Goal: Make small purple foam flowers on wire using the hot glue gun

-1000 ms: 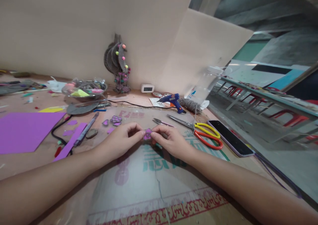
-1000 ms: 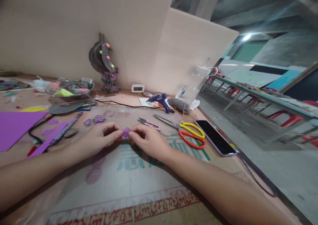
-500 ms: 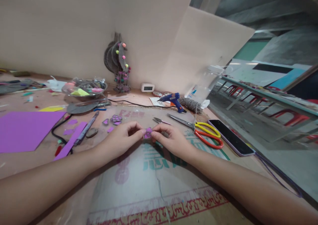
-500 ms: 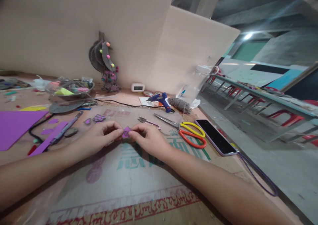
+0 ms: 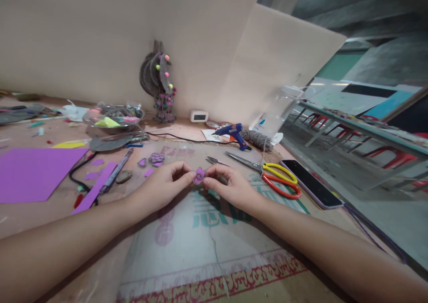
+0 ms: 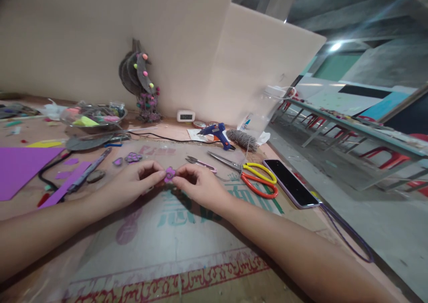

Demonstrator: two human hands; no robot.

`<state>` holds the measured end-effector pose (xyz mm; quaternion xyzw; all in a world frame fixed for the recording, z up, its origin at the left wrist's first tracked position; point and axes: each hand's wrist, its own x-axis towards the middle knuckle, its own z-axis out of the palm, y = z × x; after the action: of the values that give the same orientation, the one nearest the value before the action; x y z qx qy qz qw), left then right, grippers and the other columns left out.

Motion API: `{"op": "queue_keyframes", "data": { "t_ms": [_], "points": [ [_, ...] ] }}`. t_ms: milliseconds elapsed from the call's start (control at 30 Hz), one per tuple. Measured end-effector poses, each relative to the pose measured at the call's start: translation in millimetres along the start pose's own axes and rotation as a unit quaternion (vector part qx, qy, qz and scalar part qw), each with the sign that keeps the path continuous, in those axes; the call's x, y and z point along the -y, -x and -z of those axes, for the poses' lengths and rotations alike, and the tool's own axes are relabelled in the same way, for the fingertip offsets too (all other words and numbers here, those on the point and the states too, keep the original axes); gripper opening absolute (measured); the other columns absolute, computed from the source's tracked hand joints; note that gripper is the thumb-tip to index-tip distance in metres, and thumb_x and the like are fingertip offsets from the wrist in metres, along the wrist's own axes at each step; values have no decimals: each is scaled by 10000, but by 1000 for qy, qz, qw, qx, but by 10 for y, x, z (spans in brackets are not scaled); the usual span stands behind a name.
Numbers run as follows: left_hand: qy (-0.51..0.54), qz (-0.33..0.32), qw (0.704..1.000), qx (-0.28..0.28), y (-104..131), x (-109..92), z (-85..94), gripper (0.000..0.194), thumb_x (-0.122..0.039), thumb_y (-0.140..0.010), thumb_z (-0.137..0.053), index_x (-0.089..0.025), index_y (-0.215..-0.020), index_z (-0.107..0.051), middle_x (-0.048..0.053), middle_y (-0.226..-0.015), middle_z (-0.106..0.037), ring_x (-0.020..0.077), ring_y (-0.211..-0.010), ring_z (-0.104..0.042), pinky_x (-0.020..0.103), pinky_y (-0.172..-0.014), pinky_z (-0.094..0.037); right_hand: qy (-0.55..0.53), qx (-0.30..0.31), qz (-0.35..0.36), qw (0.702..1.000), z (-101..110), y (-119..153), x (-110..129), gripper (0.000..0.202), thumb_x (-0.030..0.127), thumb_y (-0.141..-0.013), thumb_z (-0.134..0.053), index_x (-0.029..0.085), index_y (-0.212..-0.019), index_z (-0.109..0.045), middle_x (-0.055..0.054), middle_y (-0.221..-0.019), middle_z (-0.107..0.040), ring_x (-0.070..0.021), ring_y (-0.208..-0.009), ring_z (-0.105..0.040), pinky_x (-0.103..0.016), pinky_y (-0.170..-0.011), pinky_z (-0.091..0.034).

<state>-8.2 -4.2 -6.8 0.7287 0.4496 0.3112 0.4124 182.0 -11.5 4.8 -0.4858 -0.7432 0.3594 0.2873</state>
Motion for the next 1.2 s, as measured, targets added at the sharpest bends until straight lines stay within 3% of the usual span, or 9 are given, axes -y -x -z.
{"op": "queue_keyframes", "data": {
  "t_ms": [467,767,900,1000,1100,1200],
  "points": [
    [-31,-33,999,22,-3,-11,-7,197,-336,-813,-473,-186,-732,-574,-12,-708,-615,150,-683,-547,235,-606,-395,-8,19,-3,1000,-13,3,-9,129,250,-799,-531,168,-717,-588,-4,-666,-605,-112,-624,-546,-232,-603,-448],
    [-18,-32,999,27,-1,10,-6,191,-332,-818,-480,-183,-741,-571,-11,-708,-605,147,-684,-544,238,-609,-392,-7,26,8,1000,-18,12,-14,164,260,-831,-510,170,-718,-586,-4,-668,-603,-116,-628,-546,-242,-618,-443],
    [3,-13,1000,11,-17,8,-3,228,-368,-830,-471,-182,-720,-546,-25,-654,-559,124,-598,-496,225,-541,-357,11,19,32,999,-9,-5,-61,301,310,-893,-428,165,-671,-570,-12,-675,-586,-123,-673,-551,-257,-677,-443],
    [13,-3,1000,4,-19,-11,-1,232,-359,-837,-466,-179,-708,-534,-34,-623,-523,108,-550,-460,222,-514,-337,-44,-37,30,998,3,-30,-132,275,350,-908,-399,164,-777,-555,-6,-687,-562,-119,-662,-549,-256,-656,-447],
    [13,-6,1000,5,-14,-16,-2,224,-340,-839,-468,-176,-702,-535,-37,-620,-525,102,-545,-457,218,-518,-336,-104,-98,40,989,23,-45,-175,196,323,-851,-515,176,-979,-501,16,-733,-532,-110,-648,-544,-246,-619,-454],
    [5,-13,1000,5,-11,-2,-1,227,-346,-841,-470,-176,-710,-543,-35,-638,-548,106,-572,-476,215,-532,-345,-58,-72,77,993,36,-40,-153,335,255,-813,-561,196,-1137,-499,4,-797,-564,-122,-720,-563,-270,-690,-458]
  ]
}}
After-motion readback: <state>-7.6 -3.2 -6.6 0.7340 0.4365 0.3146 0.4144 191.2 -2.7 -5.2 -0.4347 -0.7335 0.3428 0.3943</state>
